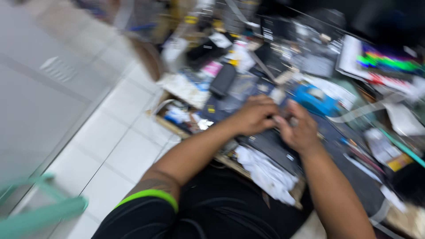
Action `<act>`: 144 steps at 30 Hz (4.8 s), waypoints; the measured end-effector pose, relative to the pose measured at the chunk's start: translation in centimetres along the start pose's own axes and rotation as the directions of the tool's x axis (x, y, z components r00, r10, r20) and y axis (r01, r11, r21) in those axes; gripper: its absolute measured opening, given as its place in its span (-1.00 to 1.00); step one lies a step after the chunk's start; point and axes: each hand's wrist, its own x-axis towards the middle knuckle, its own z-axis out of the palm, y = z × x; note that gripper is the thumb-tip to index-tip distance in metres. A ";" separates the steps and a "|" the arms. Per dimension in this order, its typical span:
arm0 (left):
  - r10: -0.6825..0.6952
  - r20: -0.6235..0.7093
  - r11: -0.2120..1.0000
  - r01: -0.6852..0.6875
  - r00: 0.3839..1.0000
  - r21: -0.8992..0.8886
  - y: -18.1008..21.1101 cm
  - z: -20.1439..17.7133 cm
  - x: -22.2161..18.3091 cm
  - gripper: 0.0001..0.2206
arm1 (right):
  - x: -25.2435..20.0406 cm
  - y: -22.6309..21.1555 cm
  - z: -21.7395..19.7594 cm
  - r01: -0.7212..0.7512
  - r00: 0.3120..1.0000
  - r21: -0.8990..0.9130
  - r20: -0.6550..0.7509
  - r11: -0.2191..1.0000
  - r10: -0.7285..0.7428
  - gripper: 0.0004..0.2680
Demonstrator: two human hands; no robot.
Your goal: The person disassembles a mobile phone by prying open the back casing, removing internal components, and using a screwdriver to detach parts on a cluttered workbench.
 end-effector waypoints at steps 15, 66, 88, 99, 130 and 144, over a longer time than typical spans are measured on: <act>0.042 0.010 0.999 -0.042 0.999 0.010 2.7 -2.3 0.4 -0.86 | 1.7 -2.0 -1.4 -0.177 0.984 0.053 0.044 0.983 0.175 -0.54; -0.009 -0.222 0.954 -0.059 0.975 -0.294 2.7 -3.2 -0.5 -0.91 | -0.7 0.3 -1.6 -0.441 0.895 0.507 0.179 0.741 0.409 -0.42; 0.067 0.297 0.897 -0.188 0.953 0.399 4.4 -2.5 1.5 -0.83 | -2.5 3.1 -3.1 -0.438 0.860 0.600 0.065 0.669 0.506 -0.47; 0.135 0.301 0.782 -0.288 0.944 0.553 4.2 -1.2 1.9 -0.84 | -1.5 1.9 -3.7 -0.440 0.890 0.561 0.173 0.701 0.421 -0.48; -0.051 0.090 0.789 -0.015 0.995 0.614 2.2 -4.5 -1.0 -0.88 | -0.2 0.7 -3.2 -0.373 0.927 0.392 0.127 0.841 0.352 -0.50; -0.071 0.061 0.876 0.033 0.996 0.480 2.6 -5.8 -2.6 -0.90 | 0.9 -0.6 -3.3 -0.307 0.951 0.143 0.082 0.941 0.297 -0.51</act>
